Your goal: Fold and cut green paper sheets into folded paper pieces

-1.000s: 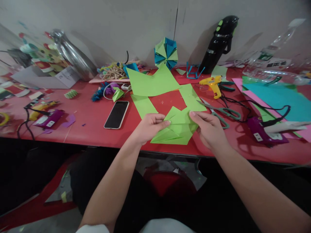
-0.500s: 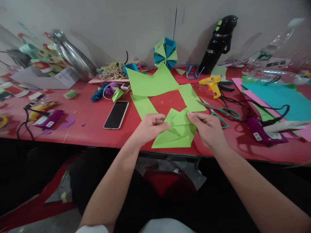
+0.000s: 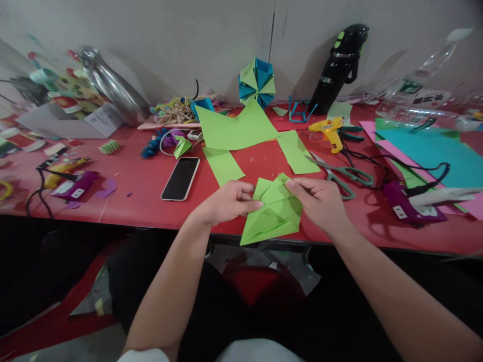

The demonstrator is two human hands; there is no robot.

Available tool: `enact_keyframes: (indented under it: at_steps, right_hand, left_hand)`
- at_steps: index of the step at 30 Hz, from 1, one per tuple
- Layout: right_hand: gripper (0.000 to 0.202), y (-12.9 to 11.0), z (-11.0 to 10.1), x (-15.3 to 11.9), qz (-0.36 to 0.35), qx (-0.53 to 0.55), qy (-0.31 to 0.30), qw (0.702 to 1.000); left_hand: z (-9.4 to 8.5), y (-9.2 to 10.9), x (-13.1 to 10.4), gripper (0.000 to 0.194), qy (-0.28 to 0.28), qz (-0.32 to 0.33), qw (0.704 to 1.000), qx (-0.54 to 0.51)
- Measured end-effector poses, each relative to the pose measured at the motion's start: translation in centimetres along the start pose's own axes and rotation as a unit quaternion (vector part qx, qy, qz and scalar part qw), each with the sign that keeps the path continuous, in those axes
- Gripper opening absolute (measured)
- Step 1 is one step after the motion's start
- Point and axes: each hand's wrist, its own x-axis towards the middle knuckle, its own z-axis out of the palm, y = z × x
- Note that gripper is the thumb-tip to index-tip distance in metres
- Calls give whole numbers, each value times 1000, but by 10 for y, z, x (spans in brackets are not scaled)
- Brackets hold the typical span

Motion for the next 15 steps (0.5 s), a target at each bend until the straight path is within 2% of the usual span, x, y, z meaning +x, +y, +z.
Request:
enact_keyframes:
  at_steps: [4,8,11,15]
  right_hand:
    - [37,-2,-1,-1,-12,-21,-7,1000]
    - [36,-3,0,-1,-16,-9,-15,1000]
    - [37,-4,1,-1,-16,-3,-22,1000]
    - [37,-3,1,0,-24,-26,-7,999]
  left_hand:
    - [3,1,1,31,-25,-14,998,-51]
    - [12,-1,6,41,22,11,996,-83]
    - [18,-5,9,47,57,5,994,-92]
    - [19,-8,9,43,66,-7,994,-91]
